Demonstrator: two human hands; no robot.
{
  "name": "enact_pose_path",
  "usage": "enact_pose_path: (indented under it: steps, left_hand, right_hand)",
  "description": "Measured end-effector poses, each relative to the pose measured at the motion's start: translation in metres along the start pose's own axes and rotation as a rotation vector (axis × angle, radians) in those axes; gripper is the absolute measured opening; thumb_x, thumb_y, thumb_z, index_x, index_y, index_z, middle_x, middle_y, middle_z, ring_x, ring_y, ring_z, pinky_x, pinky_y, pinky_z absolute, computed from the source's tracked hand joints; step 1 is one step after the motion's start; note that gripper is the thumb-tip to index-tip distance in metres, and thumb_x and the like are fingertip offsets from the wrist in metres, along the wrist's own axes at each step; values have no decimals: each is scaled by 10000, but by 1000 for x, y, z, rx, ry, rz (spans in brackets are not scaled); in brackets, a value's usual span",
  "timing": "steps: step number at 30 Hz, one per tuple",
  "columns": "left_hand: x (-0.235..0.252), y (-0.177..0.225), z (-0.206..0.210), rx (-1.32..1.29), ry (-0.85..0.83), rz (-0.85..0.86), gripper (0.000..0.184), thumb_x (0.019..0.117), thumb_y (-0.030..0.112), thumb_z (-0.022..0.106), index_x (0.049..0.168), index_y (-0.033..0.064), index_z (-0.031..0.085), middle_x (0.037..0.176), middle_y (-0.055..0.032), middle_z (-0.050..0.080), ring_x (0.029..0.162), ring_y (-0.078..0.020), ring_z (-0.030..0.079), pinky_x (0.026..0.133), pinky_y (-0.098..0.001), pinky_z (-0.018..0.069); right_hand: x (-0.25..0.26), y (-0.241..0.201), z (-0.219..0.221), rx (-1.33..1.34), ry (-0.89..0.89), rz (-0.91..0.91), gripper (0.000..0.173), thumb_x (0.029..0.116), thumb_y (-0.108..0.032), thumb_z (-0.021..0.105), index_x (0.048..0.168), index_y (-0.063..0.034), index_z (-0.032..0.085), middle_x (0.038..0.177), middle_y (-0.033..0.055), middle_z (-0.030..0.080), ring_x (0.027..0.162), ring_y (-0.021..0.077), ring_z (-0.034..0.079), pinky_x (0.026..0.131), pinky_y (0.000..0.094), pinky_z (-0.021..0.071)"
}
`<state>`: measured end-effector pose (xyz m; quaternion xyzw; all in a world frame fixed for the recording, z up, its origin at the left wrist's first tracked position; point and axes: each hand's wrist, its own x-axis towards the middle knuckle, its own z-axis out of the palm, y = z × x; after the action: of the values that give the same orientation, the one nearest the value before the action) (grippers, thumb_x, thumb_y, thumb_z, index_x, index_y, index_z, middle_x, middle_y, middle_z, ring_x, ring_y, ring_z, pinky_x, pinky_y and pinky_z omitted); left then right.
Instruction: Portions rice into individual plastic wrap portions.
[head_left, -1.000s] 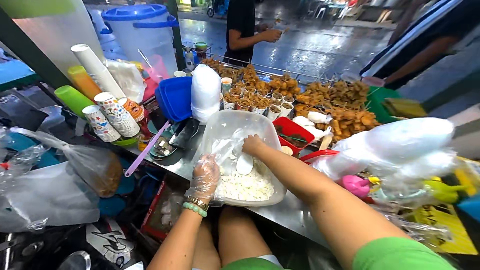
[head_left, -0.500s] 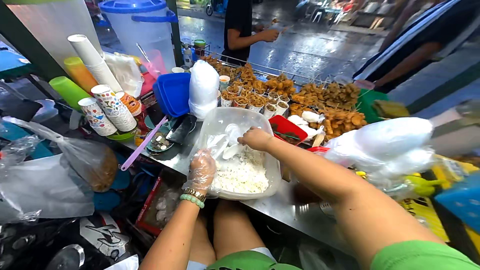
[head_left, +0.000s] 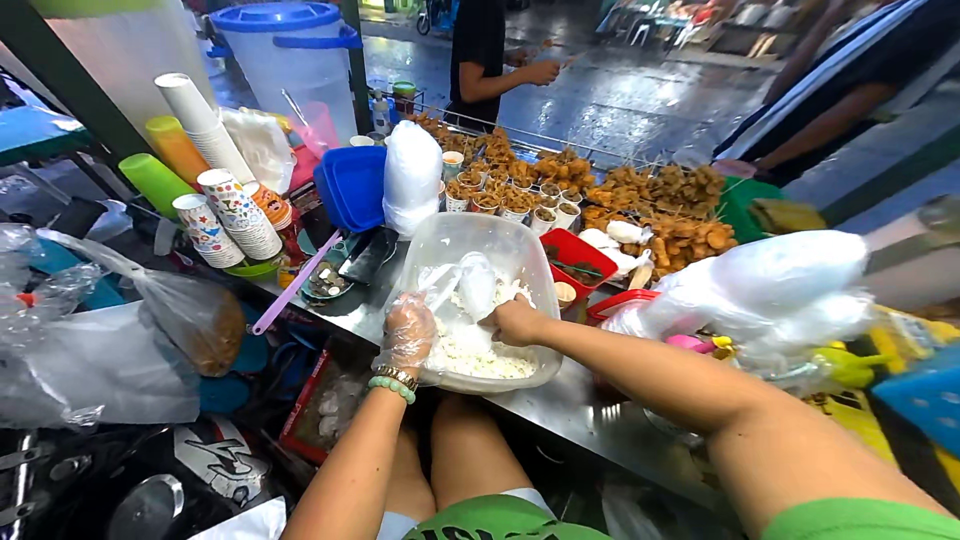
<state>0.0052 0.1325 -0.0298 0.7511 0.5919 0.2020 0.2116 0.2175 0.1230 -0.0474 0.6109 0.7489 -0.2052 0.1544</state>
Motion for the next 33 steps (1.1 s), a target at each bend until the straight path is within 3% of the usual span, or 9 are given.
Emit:
enact_pose_path:
  steps: [12, 21, 24, 28, 33]
  left_hand:
    - [1, 0, 1, -16, 18, -4, 345, 1030, 83, 491, 1315, 20, 675, 1325, -207, 655, 1285, -338, 598, 1126, -448, 426]
    - [0, 2, -1, -9, 14, -13, 346, 1034, 85, 490, 1323, 9, 665, 1342, -212, 643, 1294, -332, 592, 1130, -445, 422]
    - [-1, 4, -5, 29, -25, -4, 362, 1064, 128, 449, 1336, -5, 647, 1353, -223, 630, 1318, -338, 569, 1147, -455, 398]
    - [0, 8, -9, 74, -89, -20, 399, 1077, 181, 445, 1396, -6, 596, 1420, -233, 579, 1370, -350, 519, 1174, -453, 363]
    - [3, 10, -6, 130, -158, -44, 446, 1023, 157, 550, 1438, -9, 544, 1478, -221, 528, 1402, -331, 491, 1189, -443, 365]
  right_hand:
    - [-52, -2, 0, 104, 103, -46, 426, 1015, -200, 614, 1439, -168, 624, 1214, 172, 723, 1159, 346, 638, 1107, 610, 283]
    - [-53, -4, 4, 307, 62, -62, 413, 999, -207, 667, 1405, -136, 650, 1216, 157, 730, 1156, 325, 644, 1117, 604, 300]
    - [-52, 0, -5, 320, 46, -66, 412, 984, -206, 696, 1389, -136, 663, 1189, 166, 735, 1131, 330, 653, 1091, 596, 346]
    - [-53, 9, -20, 411, 72, -52, 405, 952, -170, 740, 1351, -122, 688, 1171, 181, 728, 1066, 305, 669, 975, 549, 467]
    - [-61, 26, -40, 504, 154, 19, 404, 947, -143, 745, 1345, -106, 686, 1243, 173, 702, 1124, 270, 654, 1016, 509, 467]
